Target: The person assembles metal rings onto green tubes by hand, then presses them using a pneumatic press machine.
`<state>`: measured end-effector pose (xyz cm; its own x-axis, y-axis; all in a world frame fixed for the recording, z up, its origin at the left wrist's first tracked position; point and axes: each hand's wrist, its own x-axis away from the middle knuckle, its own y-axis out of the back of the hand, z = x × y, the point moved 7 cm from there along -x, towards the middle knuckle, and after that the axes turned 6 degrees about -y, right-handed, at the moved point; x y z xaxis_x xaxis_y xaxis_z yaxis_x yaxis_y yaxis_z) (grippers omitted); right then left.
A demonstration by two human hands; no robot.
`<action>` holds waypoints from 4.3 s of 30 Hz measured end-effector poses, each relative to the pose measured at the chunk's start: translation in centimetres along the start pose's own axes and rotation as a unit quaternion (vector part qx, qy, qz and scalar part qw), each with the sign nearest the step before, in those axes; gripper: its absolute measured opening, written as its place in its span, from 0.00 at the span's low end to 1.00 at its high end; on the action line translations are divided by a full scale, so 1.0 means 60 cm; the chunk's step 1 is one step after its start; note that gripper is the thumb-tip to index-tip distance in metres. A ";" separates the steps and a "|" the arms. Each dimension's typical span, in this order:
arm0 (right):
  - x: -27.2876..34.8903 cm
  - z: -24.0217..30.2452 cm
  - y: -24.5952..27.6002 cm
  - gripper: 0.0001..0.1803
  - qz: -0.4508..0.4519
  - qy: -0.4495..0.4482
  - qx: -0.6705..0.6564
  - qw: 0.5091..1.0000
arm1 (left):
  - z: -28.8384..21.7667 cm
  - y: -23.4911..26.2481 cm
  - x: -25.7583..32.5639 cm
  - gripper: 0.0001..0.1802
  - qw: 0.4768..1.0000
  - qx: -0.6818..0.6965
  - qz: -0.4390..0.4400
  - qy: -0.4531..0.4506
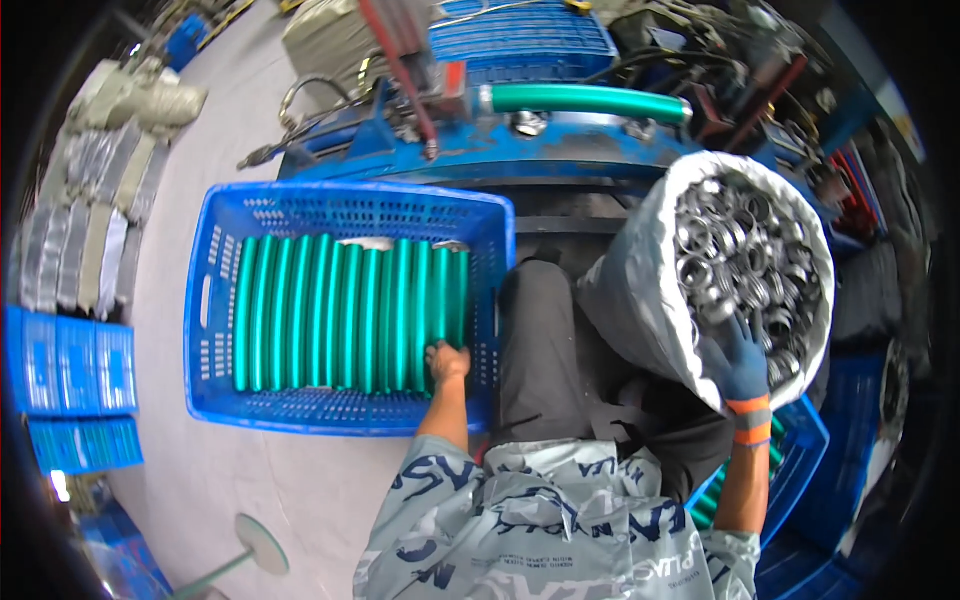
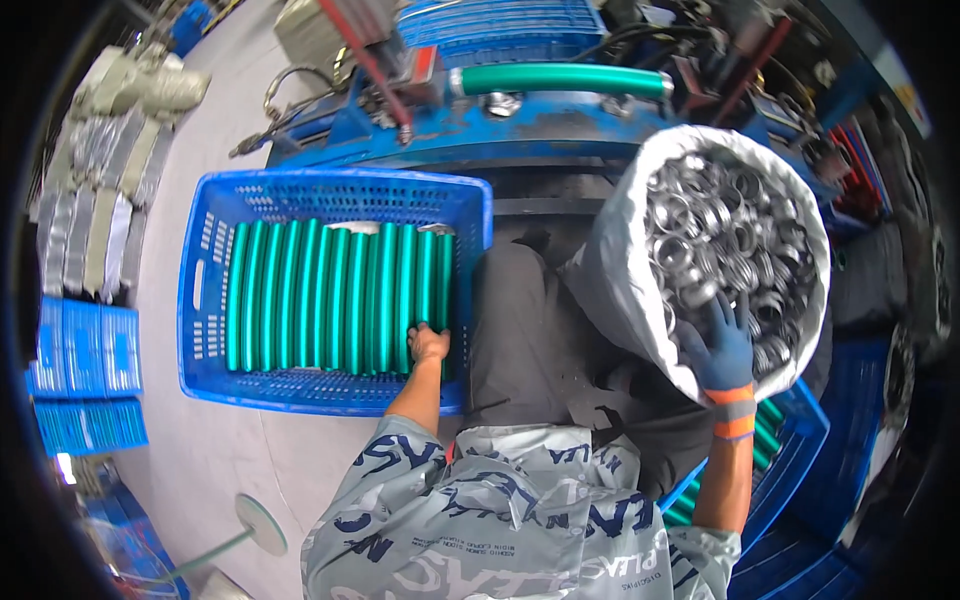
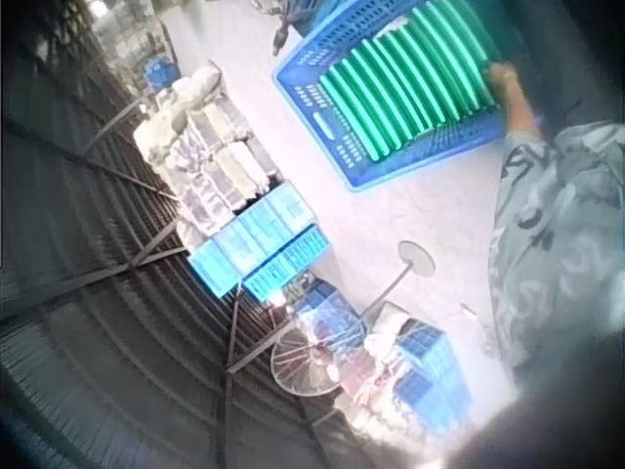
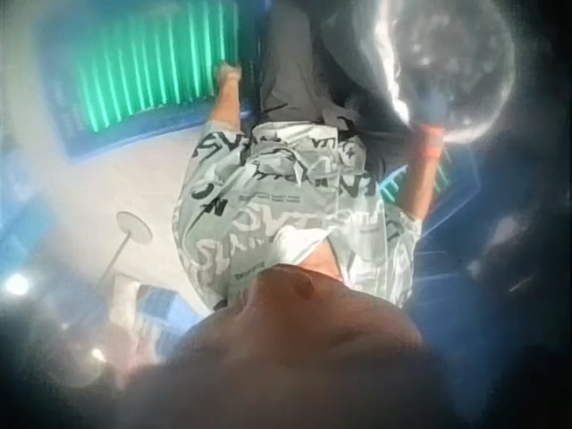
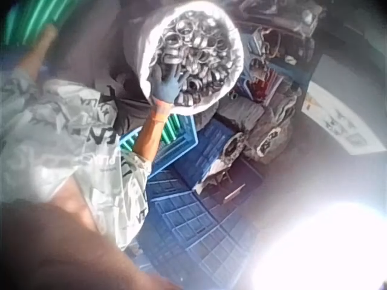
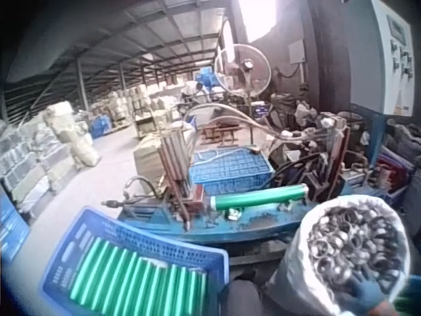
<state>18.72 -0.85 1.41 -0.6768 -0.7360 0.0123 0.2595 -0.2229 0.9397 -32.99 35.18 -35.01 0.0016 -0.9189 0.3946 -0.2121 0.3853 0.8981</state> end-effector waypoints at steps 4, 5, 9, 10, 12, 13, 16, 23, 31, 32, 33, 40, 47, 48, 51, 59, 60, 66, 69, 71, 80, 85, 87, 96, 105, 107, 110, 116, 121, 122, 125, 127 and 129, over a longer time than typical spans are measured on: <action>0.001 0.040 0.011 0.37 -0.030 0.007 -0.026 0.999 | 0.009 0.147 -0.071 0.37 0.978 0.053 -0.191 -0.068; 0.001 0.057 0.010 0.35 -0.021 0.008 -0.033 0.999 | 0.029 0.190 -0.070 0.37 0.954 0.029 -0.289 -0.078; 0.013 0.075 0.021 0.32 -0.029 0.061 -0.021 0.998 | 0.190 0.180 -0.113 0.44 0.985 0.078 -0.054 0.146; 0.028 0.067 0.031 0.32 -0.042 0.028 -0.022 0.998 | 0.180 0.171 -0.107 0.46 0.990 0.037 -0.019 0.134; 0.038 0.054 0.041 0.23 -0.039 0.009 -0.035 0.999 | 0.181 0.167 -0.089 0.49 0.993 -0.020 -0.016 0.114; 0.039 0.056 0.044 0.16 -0.077 0.000 -0.059 0.995 | 0.187 0.162 -0.088 0.52 0.991 0.037 0.036 0.127; 0.041 0.078 0.041 0.14 -0.081 0.041 -0.048 0.995 | 0.206 0.148 -0.065 0.57 0.972 0.161 0.106 0.138; 0.036 0.027 0.036 0.19 -0.131 0.037 -0.255 0.957 | 0.073 0.208 0.006 0.61 0.904 0.398 -0.157 -0.006; 0.026 -0.021 0.056 0.31 -0.177 0.018 -0.138 0.974 | -0.143 0.347 0.157 0.41 0.820 0.513 -0.100 -0.233; 0.030 -0.027 0.060 0.31 -0.160 0.030 -0.123 0.979 | -0.168 0.366 0.172 0.40 0.825 0.493 -0.110 -0.252; 0.043 -0.016 0.089 0.28 -0.132 0.035 -0.152 0.979 | -0.193 0.384 0.194 0.40 0.826 0.486 -0.102 -0.267; 0.113 -0.103 0.121 0.23 -0.066 -0.002 -0.330 0.942 | -0.455 0.530 0.444 0.40 0.813 0.296 -0.082 -0.494; 0.073 -0.077 0.129 0.34 -0.079 -0.125 -0.624 0.767 | -0.542 0.566 0.561 0.40 0.782 0.136 -0.101 -0.600; 0.062 -0.100 0.106 0.31 -0.072 -0.157 -0.645 0.744 | -0.543 0.563 0.565 0.39 0.788 0.140 -0.096 -0.591; 0.055 -0.099 0.062 0.33 0.001 -0.114 -0.830 0.546 | -0.566 0.556 0.586 0.38 0.785 0.143 -0.064 -0.599; 0.069 -0.056 0.110 0.52 0.036 -0.026 -0.865 0.500 | -0.597 0.556 0.628 0.30 0.754 0.094 -0.066 -0.647; 0.070 -0.056 0.115 0.52 0.047 -0.033 -0.873 0.485 | -0.599 0.556 0.634 0.29 0.748 0.086 -0.069 -0.655; 0.043 -0.080 0.099 0.39 -0.032 -0.003 -0.891 0.453 | -0.596 0.551 0.636 0.31 0.759 0.043 -0.039 -0.648; 0.050 -0.082 0.087 0.28 -0.065 -0.088 -0.826 0.552 | -0.596 0.550 0.637 0.31 0.746 0.034 -0.038 -0.664; 0.055 -0.056 0.108 0.28 -0.074 -0.059 -0.762 0.640 | -0.594 0.552 0.634 0.31 0.747 0.041 -0.039 -0.663; 0.088 0.021 0.171 0.49 0.010 0.070 -0.566 0.821 | -0.584 0.554 0.626 0.32 0.741 0.042 -0.044 -0.669; 0.092 0.030 0.196 0.49 -0.045 0.117 -0.431 0.894 | -0.579 0.549 0.624 0.35 0.734 0.032 -0.045 -0.677; 0.091 0.027 0.184 0.49 -0.052 0.112 -0.439 0.890 | -0.579 0.544 0.623 0.35 0.735 0.035 -0.040 -0.676; 0.053 0.030 0.193 0.45 -0.035 0.124 -0.409 0.903 | -0.559 0.517 0.610 0.38 0.765 0.053 -0.063 -0.639; -0.041 -0.105 0.149 0.20 -0.142 -0.033 0.066 0.987 | -0.537 0.568 0.578 0.38 0.685 0.517 0.121 -0.499; -0.037 -0.091 0.142 0.17 -0.141 -0.003 0.070 0.988 | -0.536 0.565 0.570 0.38 0.623 0.576 0.112 -0.517; -0.032 -0.104 0.122 0.15 -0.135 0.024 0.052 0.989 | -0.547 0.541 0.578 0.40 0.604 0.651 0.130 -0.442; -0.021 -0.079 0.148 0.30 -0.126 -0.008 -0.054 0.991 | -0.525 0.475 0.556 0.26 0.533 0.761 0.192 -0.316; -0.053 -0.059 0.146 0.54 -0.175 0.034 0.014 0.984 | -0.535 0.449 0.560 0.25 0.511 0.790 0.185 -0.284; -0.061 -0.058 0.146 0.54 -0.181 0.027 0.011 0.983 | -0.536 0.447 0.561 0.25 0.512 0.789 0.187 -0.285; -0.081 -0.072 0.118 0.55 -0.127 0.011 0.021 0.992 | -0.537 0.447 0.561 0.25 0.508 0.791 0.194 -0.280; -0.088 -0.074 0.109 0.56 -0.087 0.006 0.022 0.996 | -0.537 0.451 0.565 0.26 0.493 0.798 0.198 -0.284; -0.088 -0.090 0.104 0.45 -0.061 -0.025 -0.029 0.997 | -0.537 0.448 0.561 0.23 0.493 0.801 0.203 -0.272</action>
<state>27.62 -1.84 5.37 -0.7385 -0.6690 -0.0837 0.2107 -0.3469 0.9139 -7.16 17.37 8.66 -0.5290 -0.8483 -0.0227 -0.5872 0.3852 -0.7119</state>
